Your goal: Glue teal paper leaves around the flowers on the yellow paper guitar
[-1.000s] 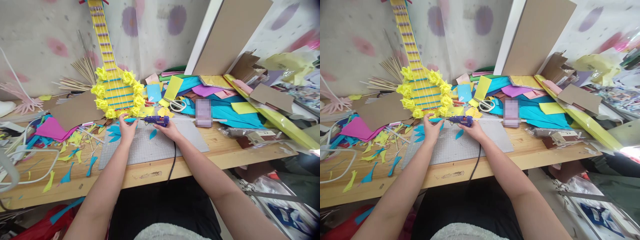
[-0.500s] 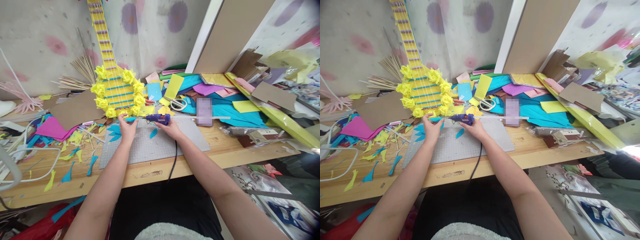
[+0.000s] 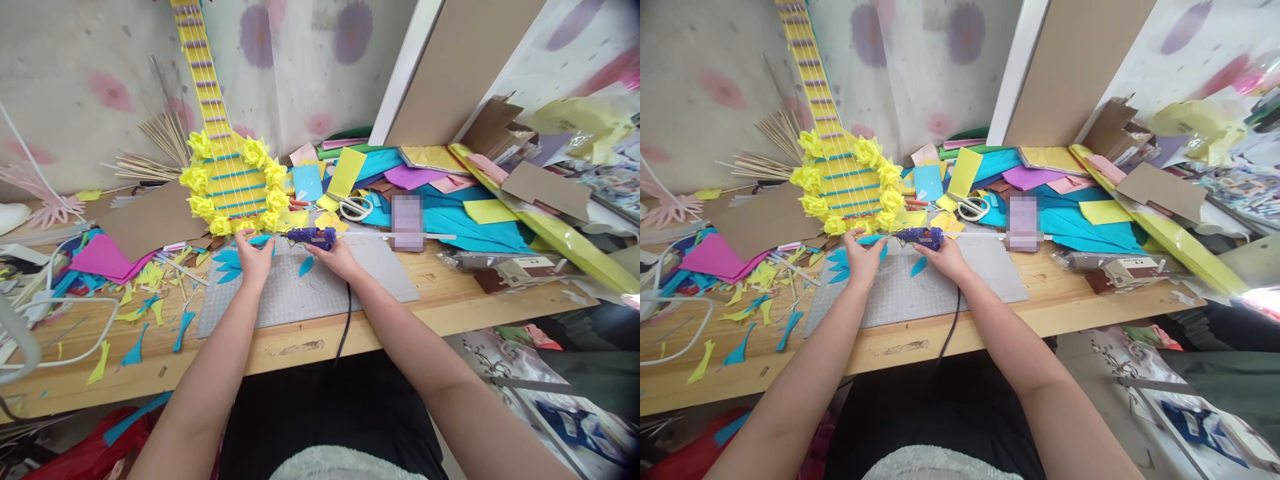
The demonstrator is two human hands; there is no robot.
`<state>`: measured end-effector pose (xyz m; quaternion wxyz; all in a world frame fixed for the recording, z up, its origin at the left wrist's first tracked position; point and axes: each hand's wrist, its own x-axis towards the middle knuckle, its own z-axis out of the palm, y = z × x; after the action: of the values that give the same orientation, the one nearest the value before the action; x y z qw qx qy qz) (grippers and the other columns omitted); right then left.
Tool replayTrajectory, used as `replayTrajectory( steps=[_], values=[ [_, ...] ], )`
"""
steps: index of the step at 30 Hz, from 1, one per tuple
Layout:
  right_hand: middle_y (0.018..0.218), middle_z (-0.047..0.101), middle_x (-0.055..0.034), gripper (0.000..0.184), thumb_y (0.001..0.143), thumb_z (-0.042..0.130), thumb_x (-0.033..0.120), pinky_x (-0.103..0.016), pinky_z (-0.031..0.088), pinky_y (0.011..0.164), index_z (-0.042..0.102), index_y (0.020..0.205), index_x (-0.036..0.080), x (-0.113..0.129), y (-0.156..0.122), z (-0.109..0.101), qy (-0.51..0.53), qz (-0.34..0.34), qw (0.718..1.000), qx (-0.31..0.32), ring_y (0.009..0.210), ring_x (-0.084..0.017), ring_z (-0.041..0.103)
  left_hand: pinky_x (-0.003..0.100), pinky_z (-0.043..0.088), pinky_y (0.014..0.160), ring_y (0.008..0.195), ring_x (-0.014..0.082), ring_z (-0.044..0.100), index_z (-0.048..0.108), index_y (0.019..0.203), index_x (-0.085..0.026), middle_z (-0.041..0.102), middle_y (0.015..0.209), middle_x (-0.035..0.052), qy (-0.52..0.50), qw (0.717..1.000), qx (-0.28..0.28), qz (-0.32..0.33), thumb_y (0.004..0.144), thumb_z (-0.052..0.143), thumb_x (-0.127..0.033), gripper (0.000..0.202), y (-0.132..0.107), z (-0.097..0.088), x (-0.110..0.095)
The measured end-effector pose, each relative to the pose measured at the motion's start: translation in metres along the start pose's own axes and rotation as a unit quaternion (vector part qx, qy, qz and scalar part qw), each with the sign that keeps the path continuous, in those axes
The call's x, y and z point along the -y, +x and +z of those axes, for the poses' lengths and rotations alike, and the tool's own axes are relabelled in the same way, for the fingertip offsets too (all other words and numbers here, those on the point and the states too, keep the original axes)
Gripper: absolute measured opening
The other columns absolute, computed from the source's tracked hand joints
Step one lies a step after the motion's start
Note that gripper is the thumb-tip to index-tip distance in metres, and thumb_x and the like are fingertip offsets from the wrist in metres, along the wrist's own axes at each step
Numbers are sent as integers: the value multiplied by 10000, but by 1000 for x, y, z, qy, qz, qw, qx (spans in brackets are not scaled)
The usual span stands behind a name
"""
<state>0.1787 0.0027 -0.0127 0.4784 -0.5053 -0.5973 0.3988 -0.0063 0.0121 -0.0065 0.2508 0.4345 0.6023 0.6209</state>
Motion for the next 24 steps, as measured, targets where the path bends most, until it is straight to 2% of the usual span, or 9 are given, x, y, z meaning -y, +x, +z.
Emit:
replayTrajectory(
  steps=[16,24],
  values=[
    [965,729,-48,366,674,697,476,-390,508,886,700,925,211,-2,0,2,2,-1,1000,2,927,-229,671,224,412,565,536,72,517,431,918,-219,533,710,-65,-4,1000,13,22,554,721,-163,469,-1,1,2],
    [988,723,-66,392,667,696,476,-410,506,890,698,940,194,-1,1,0,7,-1,1000,-14,950,-248,665,227,410,574,539,76,518,426,919,-208,526,703,-62,1,1000,18,2,563,714,-137,464,-2,0,-3]
  ],
)
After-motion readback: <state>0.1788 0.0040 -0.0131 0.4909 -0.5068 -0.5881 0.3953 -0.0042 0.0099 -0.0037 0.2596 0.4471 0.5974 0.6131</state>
